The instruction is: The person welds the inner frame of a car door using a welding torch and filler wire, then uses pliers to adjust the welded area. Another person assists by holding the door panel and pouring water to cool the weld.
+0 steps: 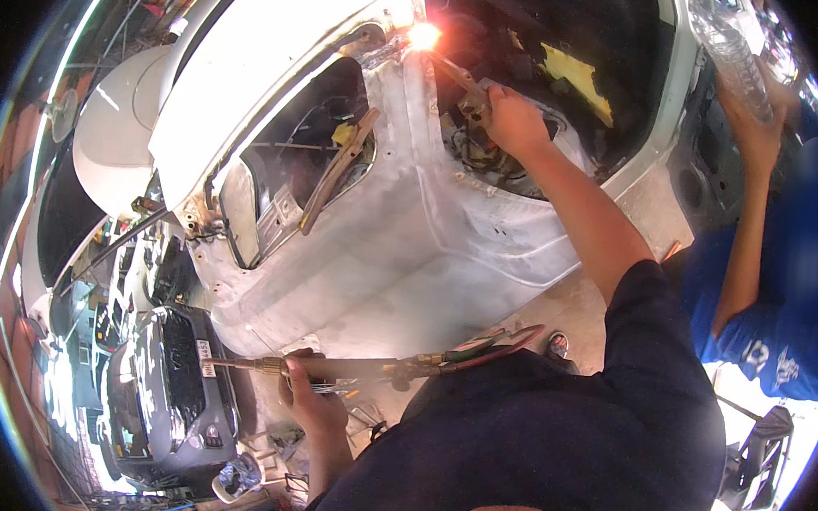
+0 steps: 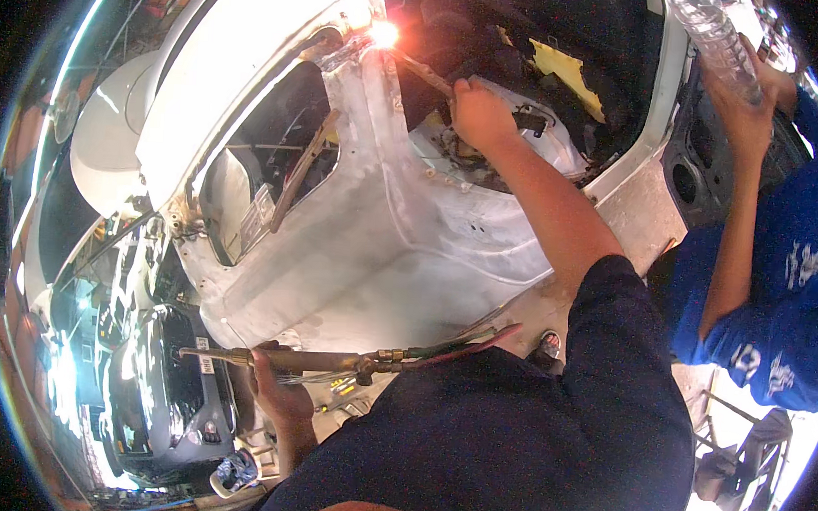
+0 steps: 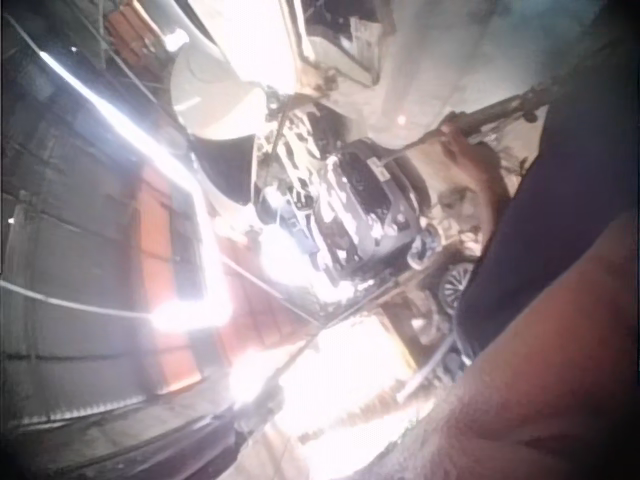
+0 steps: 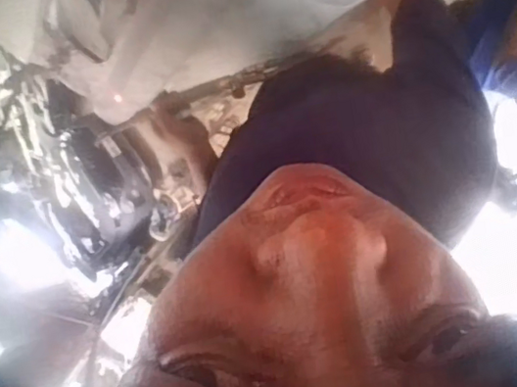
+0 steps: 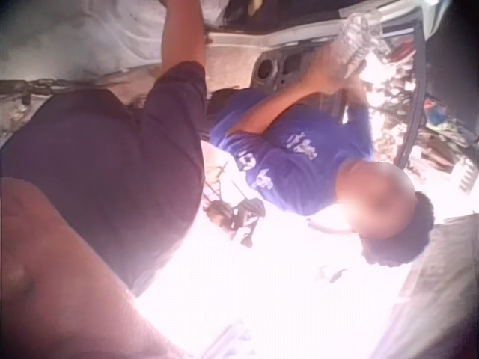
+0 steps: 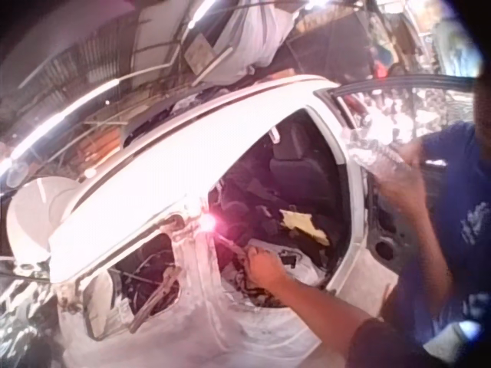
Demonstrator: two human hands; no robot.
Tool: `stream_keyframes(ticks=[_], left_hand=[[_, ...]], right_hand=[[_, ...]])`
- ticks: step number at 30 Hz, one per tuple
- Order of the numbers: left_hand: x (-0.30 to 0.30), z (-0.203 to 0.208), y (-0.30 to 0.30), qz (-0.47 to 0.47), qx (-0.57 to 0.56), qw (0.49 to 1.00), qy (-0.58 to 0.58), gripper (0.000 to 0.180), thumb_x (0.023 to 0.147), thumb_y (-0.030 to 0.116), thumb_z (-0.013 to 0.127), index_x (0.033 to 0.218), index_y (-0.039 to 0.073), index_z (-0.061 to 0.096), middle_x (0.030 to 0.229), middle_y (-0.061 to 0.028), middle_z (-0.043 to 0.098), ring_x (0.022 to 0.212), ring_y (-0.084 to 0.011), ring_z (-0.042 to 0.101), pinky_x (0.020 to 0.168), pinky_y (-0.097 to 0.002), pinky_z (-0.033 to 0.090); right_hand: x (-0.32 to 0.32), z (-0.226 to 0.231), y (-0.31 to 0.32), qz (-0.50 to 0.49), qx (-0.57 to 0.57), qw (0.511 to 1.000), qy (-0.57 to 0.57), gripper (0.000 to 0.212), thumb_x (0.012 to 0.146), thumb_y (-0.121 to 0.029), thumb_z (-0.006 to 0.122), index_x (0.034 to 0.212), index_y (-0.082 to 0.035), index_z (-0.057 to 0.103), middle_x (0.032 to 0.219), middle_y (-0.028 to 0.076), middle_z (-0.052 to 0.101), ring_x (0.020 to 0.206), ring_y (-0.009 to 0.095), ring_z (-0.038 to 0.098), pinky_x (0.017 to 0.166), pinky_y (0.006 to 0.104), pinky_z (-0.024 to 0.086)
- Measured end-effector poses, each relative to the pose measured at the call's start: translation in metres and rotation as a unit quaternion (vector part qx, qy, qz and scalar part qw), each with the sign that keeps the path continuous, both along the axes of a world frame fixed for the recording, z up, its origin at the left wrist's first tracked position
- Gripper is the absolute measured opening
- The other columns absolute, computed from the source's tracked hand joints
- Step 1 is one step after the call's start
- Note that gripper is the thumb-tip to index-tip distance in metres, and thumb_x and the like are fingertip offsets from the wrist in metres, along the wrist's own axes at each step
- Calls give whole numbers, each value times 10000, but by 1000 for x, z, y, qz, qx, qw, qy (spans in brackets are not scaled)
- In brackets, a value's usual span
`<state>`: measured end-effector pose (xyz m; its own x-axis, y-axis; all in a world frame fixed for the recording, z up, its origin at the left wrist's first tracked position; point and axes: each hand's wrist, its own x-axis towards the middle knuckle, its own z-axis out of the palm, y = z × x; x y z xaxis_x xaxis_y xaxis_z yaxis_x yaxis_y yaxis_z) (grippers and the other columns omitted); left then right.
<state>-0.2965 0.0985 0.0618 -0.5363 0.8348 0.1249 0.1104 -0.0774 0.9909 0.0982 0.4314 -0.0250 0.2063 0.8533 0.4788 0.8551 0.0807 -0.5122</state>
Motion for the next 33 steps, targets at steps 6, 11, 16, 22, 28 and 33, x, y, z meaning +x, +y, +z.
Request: stream_keyframes(ticks=[6,11,16,22,28,33], left_hand=[[-24,-2,0,4,-16,998,55,448,1036,451,621,1122,12,645,983,-89,662,903,-193,626,784,-332,513],[-38,-8,5,-13,-10,998,63,445,1033,452,626,1114,16,648,977,-81,660,891,-182,619,755,-314,491],[-39,-7,10,-40,-32,985,162,496,1134,390,379,1103,-40,626,986,-125,641,916,-227,644,792,-357,558],[-45,-10,13,-36,-32,994,101,448,1080,429,519,1113,-1,639,957,-94,656,904,-202,639,773,-338,530],[-43,-10,16,-52,-13,998,-25,377,1030,404,632,1110,37,644,991,-81,653,906,-179,625,769,-319,507],[-43,-12,19,-77,9,994,-75,337,1016,350,671,1095,22,647,1003,-92,669,919,-186,636,793,-327,512]], right_hand=[[8,6,-6,3,-13,1000,-19,286,948,-243,638,1167,-61,661,1058,218,727,1004,412,702,867,531,568],[11,28,-24,-5,-46,999,-5,254,931,-297,663,1038,-73,719,955,211,748,960,388,729,849,516,587],[17,28,-57,14,-151,988,-4,268,918,-296,671,1068,-85,744,969,202,746,968,414,717,874,518,578],[29,-42,-139,-14,-45,989,142,278,895,-194,707,1140,-65,725,957,210,723,876,391,709,769,492,540],[17,-63,-255,151,-168,791,569,513,818,1,632,1331,-28,638,1043,100,735,690,163,644,639,322,522],[8,-138,-293,115,-239,654,708,769,770,7,574,1525,-6,428,1311,116,669,1014,254,681,855,388,548]])
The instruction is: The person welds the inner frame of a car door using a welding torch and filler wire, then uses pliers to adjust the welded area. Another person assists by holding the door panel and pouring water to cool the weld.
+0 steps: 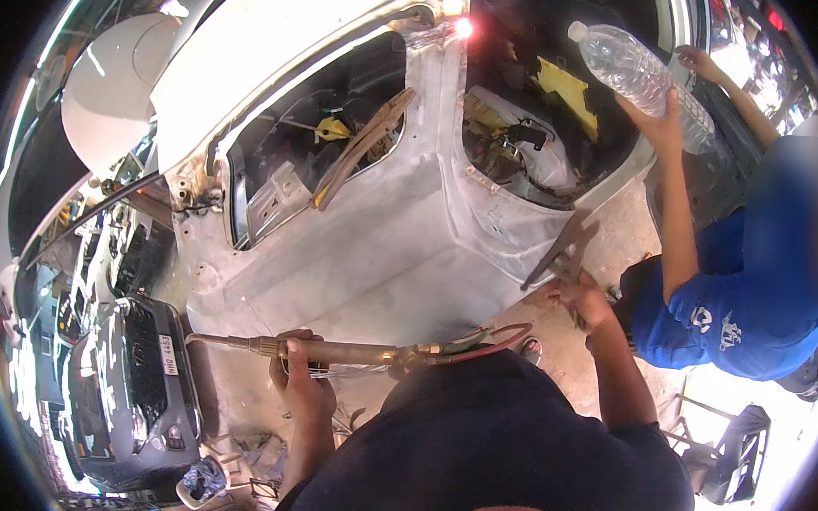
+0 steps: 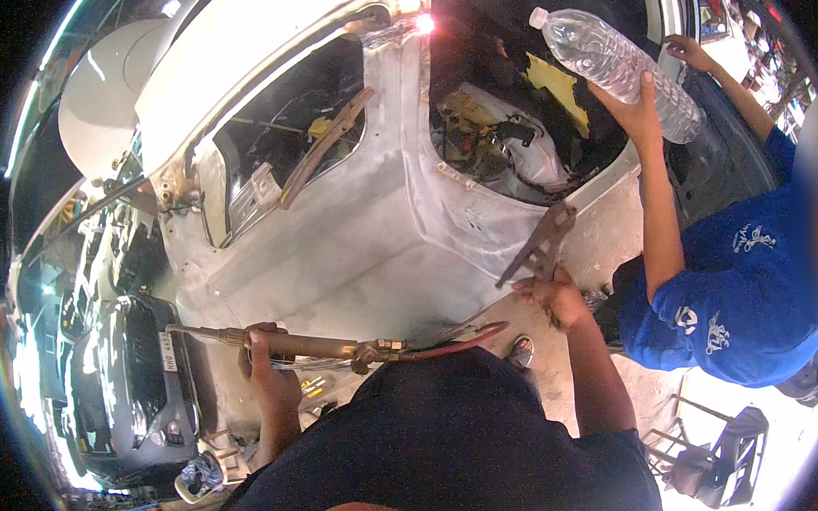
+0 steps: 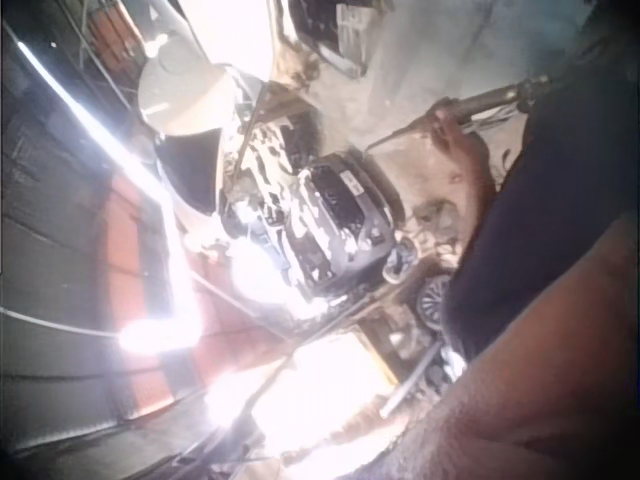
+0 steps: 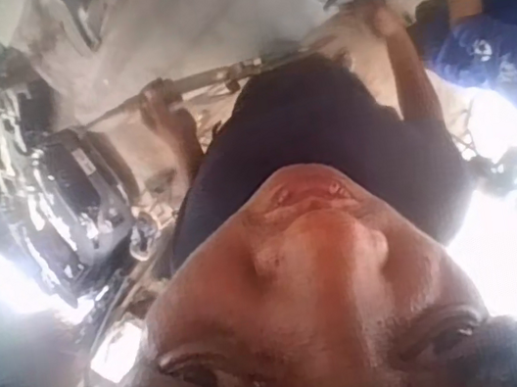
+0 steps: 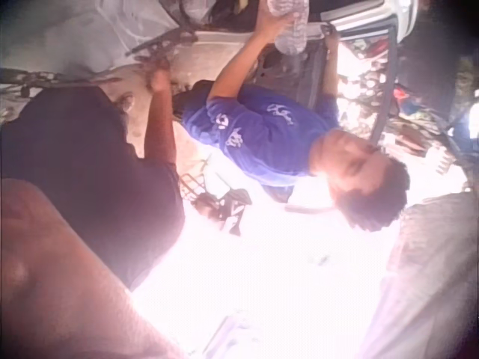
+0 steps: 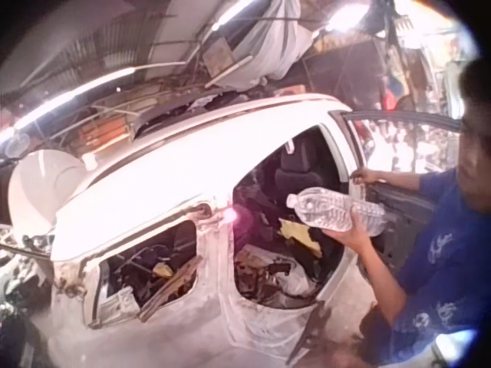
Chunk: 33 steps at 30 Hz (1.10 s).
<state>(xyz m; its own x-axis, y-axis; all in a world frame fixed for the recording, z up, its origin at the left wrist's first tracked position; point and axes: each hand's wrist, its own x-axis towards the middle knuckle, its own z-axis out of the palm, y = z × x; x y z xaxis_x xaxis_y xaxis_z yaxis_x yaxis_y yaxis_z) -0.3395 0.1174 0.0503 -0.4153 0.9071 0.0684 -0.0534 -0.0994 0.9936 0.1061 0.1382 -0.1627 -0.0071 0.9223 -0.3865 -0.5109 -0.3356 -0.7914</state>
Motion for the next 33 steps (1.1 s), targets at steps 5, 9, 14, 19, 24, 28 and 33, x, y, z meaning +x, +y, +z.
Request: stream_keyframes(ticks=[5,9,14,19,24,28,33], left_hand=[[-13,-3,-4,-32,4,999,-15,341,1005,342,696,1098,17,643,969,-91,673,920,-190,640,803,-328,512],[-31,-16,-11,-41,6,998,-37,335,1003,337,697,1093,18,645,971,-93,674,918,-191,640,804,-327,513],[-53,-23,-21,-36,-28,997,-62,326,998,324,700,1095,17,653,973,-96,677,907,-186,637,796,-321,510],[-59,-30,-39,-14,-57,995,-82,332,1003,323,692,1112,11,656,975,-98,680,901,-186,640,786,-318,509],[-63,-41,-70,-7,-35,998,-57,291,1022,289,664,1101,9,676,1003,-93,689,928,-190,644,833,-349,519],[-43,-59,-106,86,1,993,-81,282,1031,271,642,1128,10,687,1045,-84,699,952,-181,643,863,-341,512],[11,-59,-170,167,-13,985,47,388,1036,378,632,1141,10,694,1003,-57,703,924,-155,632,837,-312,488]], right_hand=[[-10,-21,-50,91,-22,996,7,838,711,58,594,1528,-7,419,1385,163,615,1264,331,604,1011,454,521],[-26,-44,-90,87,-87,986,112,854,715,28,627,1539,-21,405,1528,166,492,1412,358,488,1062,588,481],[-38,-78,-119,-11,-76,977,198,686,764,-60,622,1440,-32,503,1430,167,576,1376,368,519,1089,673,419],[-34,-44,-130,-36,-32,981,186,671,779,-109,655,1423,-24,487,1327,176,617,1264,368,574,1089,643,416],[-12,-39,-129,-37,-36,991,127,539,844,-108,621,1365,-10,528,1247,174,639,1169,358,622,1071,593,467],[31,-96,-102,20,-99,985,-140,403,910,-108,606,1303,-24,586,1122,166,674,1028,283,679,894,477,575],[59,-74,-97,256,-121,831,-479,403,934,-204,636,1277,7,622,1085,226,720,946,318,729,778,447,583]])
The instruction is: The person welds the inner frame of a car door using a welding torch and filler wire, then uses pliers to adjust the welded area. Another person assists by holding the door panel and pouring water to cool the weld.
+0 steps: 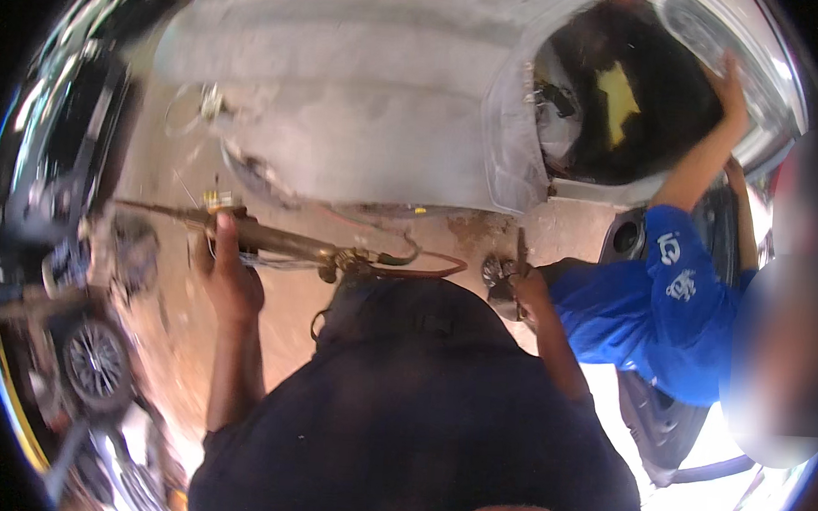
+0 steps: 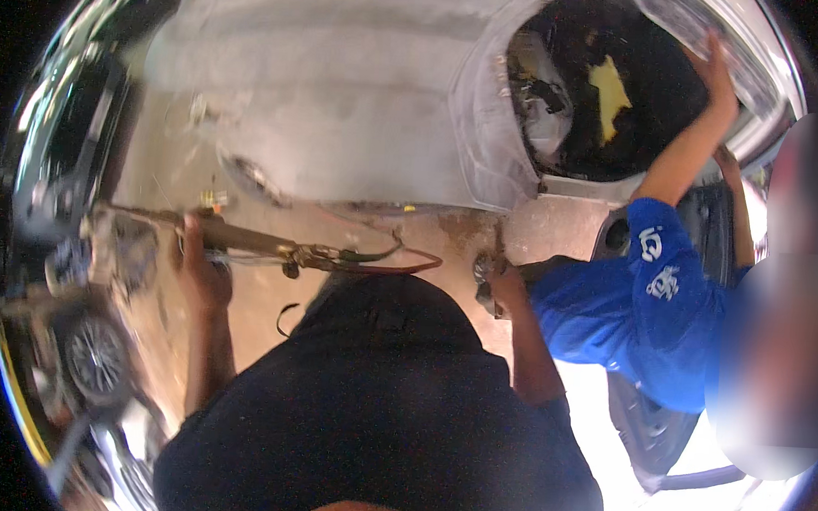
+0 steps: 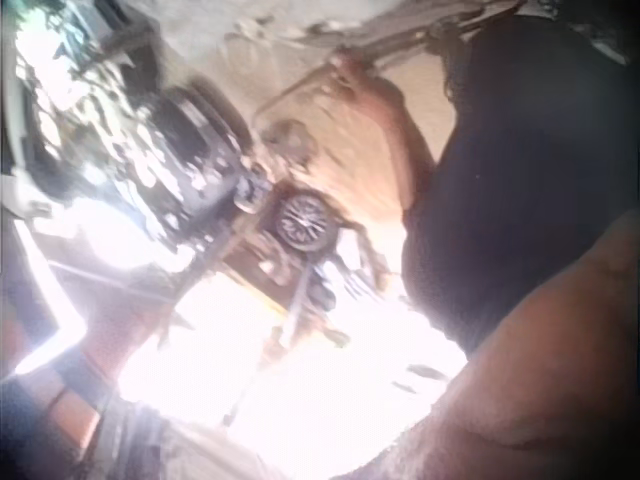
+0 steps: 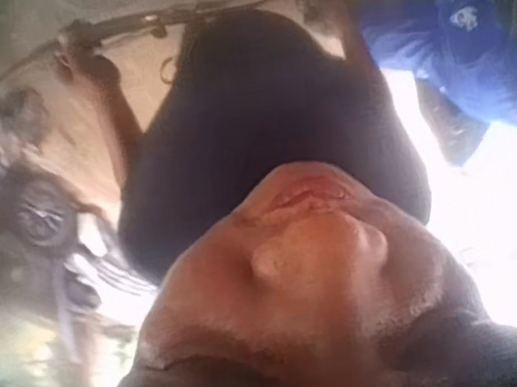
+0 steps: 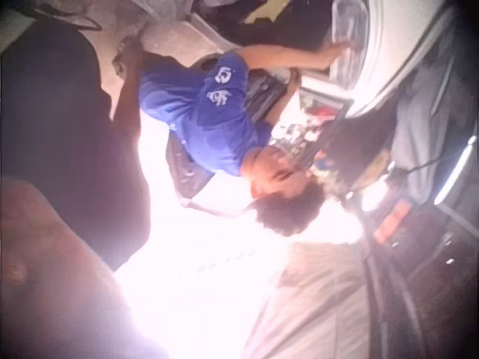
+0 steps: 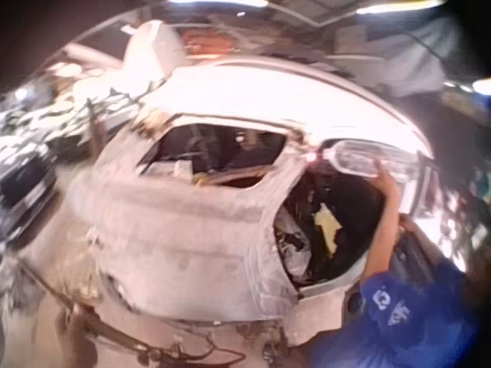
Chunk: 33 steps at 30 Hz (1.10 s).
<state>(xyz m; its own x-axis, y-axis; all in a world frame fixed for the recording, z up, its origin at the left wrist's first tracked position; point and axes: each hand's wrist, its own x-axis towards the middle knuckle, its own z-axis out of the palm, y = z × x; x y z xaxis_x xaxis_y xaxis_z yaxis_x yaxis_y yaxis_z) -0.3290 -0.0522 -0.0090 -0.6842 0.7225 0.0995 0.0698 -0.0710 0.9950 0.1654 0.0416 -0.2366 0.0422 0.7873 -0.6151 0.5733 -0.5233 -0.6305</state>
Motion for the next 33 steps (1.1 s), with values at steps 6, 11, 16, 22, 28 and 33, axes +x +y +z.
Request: stream_keyframes(ticks=[6,11,16,22,28,33], left_hand=[[35,-14,-75,87,-57,995,-7,361,1024,360,687,1096,7,709,967,-24,682,862,-115,590,772,-279,444],[48,-4,-84,94,-46,995,-6,285,1038,294,679,1095,16,704,955,-3,665,852,-79,557,749,-253,418],[22,-5,-87,58,-26,998,13,270,1041,277,672,1111,18,695,953,4,656,830,-73,545,726,-251,420],[-2,-15,-120,106,-66,991,41,320,1035,322,689,1025,3,708,861,25,625,778,-69,522,693,-253,412],[-45,-27,-130,113,-42,992,33,361,1028,358,694,1010,-3,703,800,37,596,725,-60,483,650,-252,380],[-91,-33,-151,94,-42,994,22,312,1043,327,676,1014,17,684,851,33,603,764,-69,492,679,-266,399]], right_hand=[[11,-44,-31,254,-132,939,-191,445,889,-258,661,1086,141,661,885,322,710,756,420,741,616,541,577],[70,-115,-105,165,-193,959,128,157,892,-160,629,846,-13,657,699,149,632,574,265,622,489,455,458],[72,-109,-141,34,-209,959,190,135,904,-127,628,854,-5,659,707,142,637,583,267,634,513,438,483],[33,-59,-127,-45,-334,934,113,87,926,-52,633,897,29,645,745,147,654,633,287,672,590,413,547],[15,-89,-131,-79,-289,939,172,194,934,-14,583,1087,86,518,879,228,657,791,400,724,734,536,628],[-31,-89,-132,-129,-294,916,239,195,930,35,529,1117,86,513,991,273,665,923,452,740,833,573,635]])
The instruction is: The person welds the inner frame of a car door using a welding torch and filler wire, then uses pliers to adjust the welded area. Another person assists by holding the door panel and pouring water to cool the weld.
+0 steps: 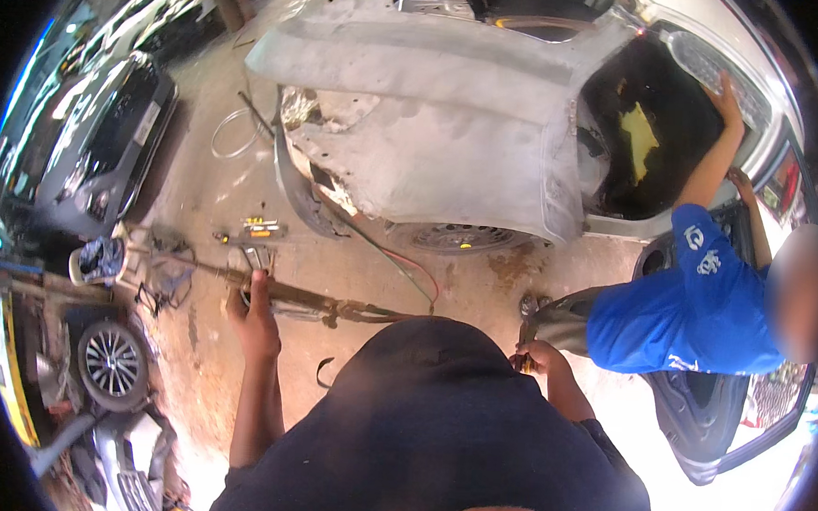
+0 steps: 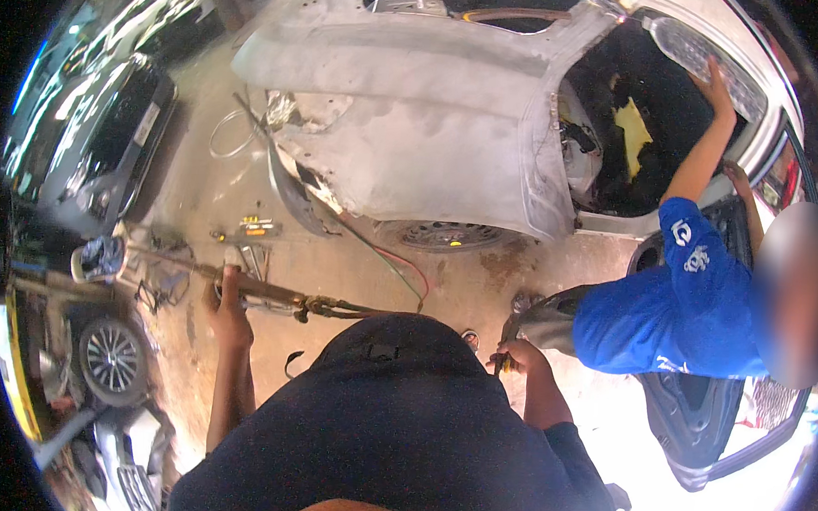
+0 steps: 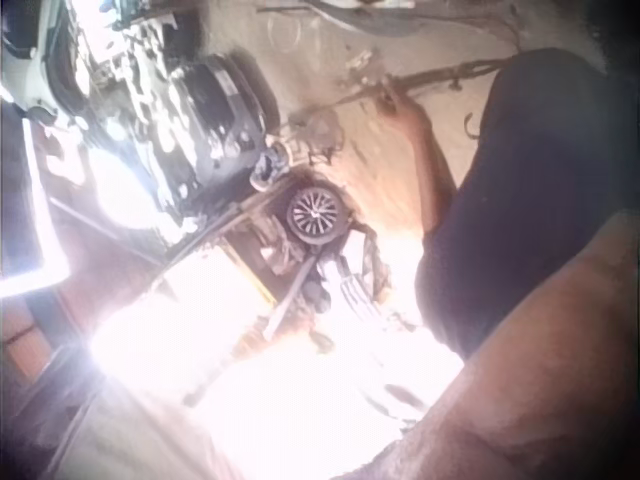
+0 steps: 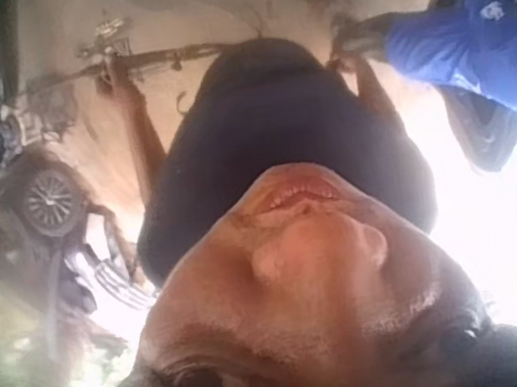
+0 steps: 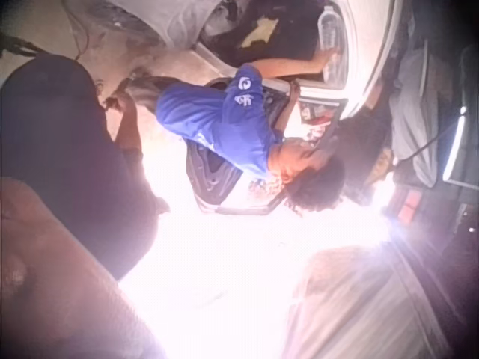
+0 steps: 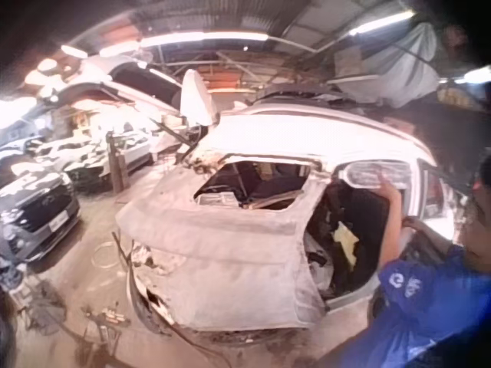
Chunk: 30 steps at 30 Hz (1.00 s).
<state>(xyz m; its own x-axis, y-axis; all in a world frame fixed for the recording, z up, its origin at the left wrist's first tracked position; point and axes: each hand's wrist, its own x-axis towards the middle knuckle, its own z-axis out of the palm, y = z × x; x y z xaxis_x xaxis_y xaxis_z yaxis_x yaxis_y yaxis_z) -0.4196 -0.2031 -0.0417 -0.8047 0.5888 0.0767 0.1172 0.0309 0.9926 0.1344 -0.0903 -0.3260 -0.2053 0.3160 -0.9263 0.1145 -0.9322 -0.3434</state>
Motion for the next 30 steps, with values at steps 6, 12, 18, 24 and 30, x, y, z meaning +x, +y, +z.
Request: stream_keyframes(ticks=[6,12,18,24,30], left_hand=[[-47,-8,-6,-10,-28,1000,-9,253,1062,286,649,957,57,619,855,51,555,788,-70,473,698,-265,389],[-73,-19,27,-23,-18,1000,6,262,1043,289,679,973,41,629,864,33,585,782,-79,497,711,-265,414],[-85,-9,56,-10,-23,999,20,269,1035,289,688,997,25,654,883,5,635,814,-90,542,750,-263,446],[-108,0,89,-12,-4,999,36,265,1033,283,688,1013,21,655,882,3,637,820,-93,549,755,-266,452],[-136,-10,122,-58,24,998,15,245,1046,261,670,1000,21,659,900,-1,645,837,-102,557,783,-272,453]], right_hand=[[-57,49,10,-7,73,994,82,455,979,15,538,1407,71,396,1170,329,680,1084,436,727,896,497,609],[-82,123,55,85,155,983,46,307,926,15,589,1230,50,567,1115,210,728,1044,392,747,925,493,603],[-137,230,128,341,424,814,-203,656,824,69,609,1464,-1,484,1132,213,690,1116,336,698,904,408,555],[-230,393,211,448,611,579,-302,820,819,49,548,1603,-78,347,1349,294,545,1285,446,550,1071,491,474],[-320,512,294,431,695,354,-454,776,827,26,592,1573,-75,403,1351,295,561,1275,458,564,1054,512,505]])
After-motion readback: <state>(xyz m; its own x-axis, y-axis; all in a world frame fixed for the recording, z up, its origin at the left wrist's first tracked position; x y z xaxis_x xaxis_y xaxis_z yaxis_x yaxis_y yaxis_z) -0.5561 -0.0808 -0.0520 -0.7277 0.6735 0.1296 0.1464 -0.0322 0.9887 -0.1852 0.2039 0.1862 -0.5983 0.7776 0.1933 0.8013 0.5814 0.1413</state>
